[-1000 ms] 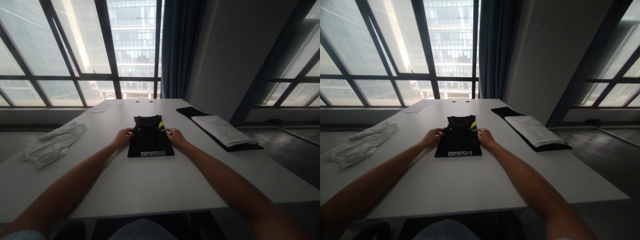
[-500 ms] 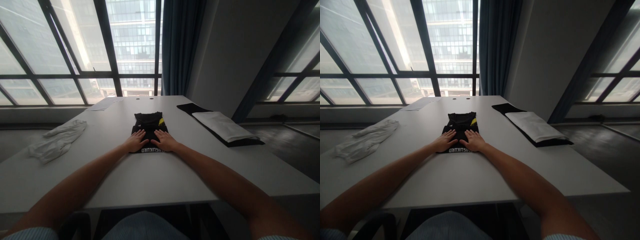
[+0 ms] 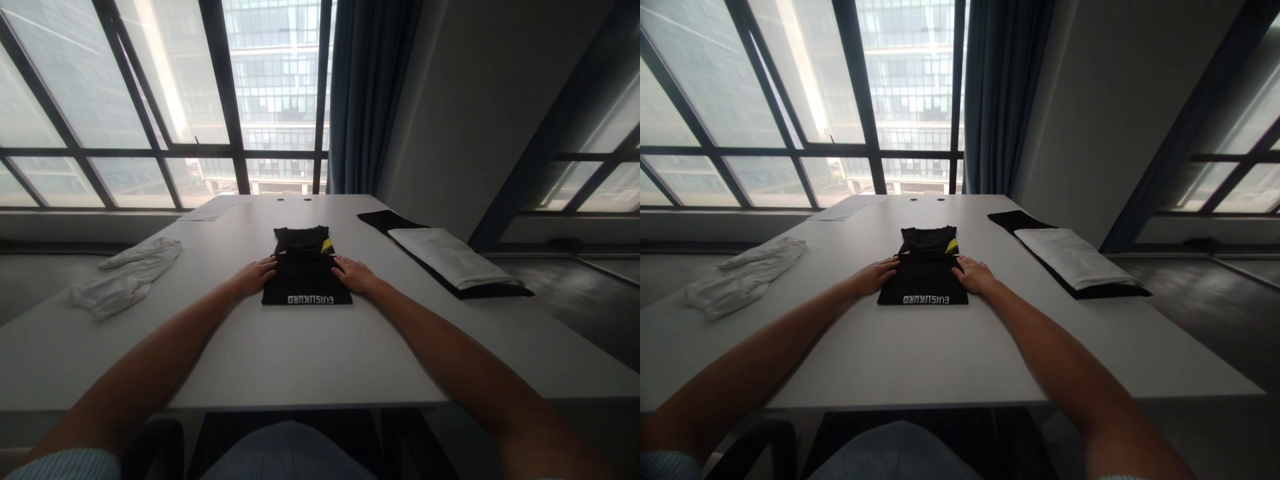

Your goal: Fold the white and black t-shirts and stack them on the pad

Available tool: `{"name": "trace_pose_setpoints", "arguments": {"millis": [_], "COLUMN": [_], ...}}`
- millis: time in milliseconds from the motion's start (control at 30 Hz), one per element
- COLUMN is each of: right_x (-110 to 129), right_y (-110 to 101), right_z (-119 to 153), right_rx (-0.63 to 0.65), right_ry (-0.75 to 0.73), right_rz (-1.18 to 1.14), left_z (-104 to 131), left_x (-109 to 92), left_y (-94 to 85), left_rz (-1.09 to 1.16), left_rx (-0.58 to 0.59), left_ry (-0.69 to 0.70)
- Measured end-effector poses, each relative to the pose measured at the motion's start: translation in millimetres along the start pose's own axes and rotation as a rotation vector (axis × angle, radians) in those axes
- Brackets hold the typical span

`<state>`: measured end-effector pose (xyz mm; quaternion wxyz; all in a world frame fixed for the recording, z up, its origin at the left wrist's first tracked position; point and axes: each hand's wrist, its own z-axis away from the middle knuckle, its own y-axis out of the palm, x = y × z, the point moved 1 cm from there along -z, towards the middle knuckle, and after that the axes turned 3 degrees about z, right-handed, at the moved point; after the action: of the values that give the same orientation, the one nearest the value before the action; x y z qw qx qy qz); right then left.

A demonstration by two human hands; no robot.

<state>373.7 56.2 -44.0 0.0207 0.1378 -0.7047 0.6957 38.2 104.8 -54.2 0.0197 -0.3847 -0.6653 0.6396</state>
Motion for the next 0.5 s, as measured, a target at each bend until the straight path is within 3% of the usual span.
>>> {"name": "trace_pose_setpoints", "arguments": {"millis": [133, 233, 333, 500], "right_x": [-23, -33, -32, -19], "right_y": [-14, -24, -25, -17], "right_z": [12, 21, 22, 17], "right_rx": [-0.041, 0.0, -0.006, -0.104], "right_ry": [-0.138, -0.254, -0.311, -0.393], "right_rz": [-0.102, -0.229, -0.343, -0.374], "left_z": [17, 22, 19, 13], "left_x": [4, -1, -6, -5], "left_y": [-29.2, -39.7, -32.7, -13.5], "left_rz": [0.138, 0.203, 0.262, 0.262], "left_rx": [0.033, 0.117, 0.123, -0.007], "left_ry": [0.131, 0.162, 0.16, 0.268]}}
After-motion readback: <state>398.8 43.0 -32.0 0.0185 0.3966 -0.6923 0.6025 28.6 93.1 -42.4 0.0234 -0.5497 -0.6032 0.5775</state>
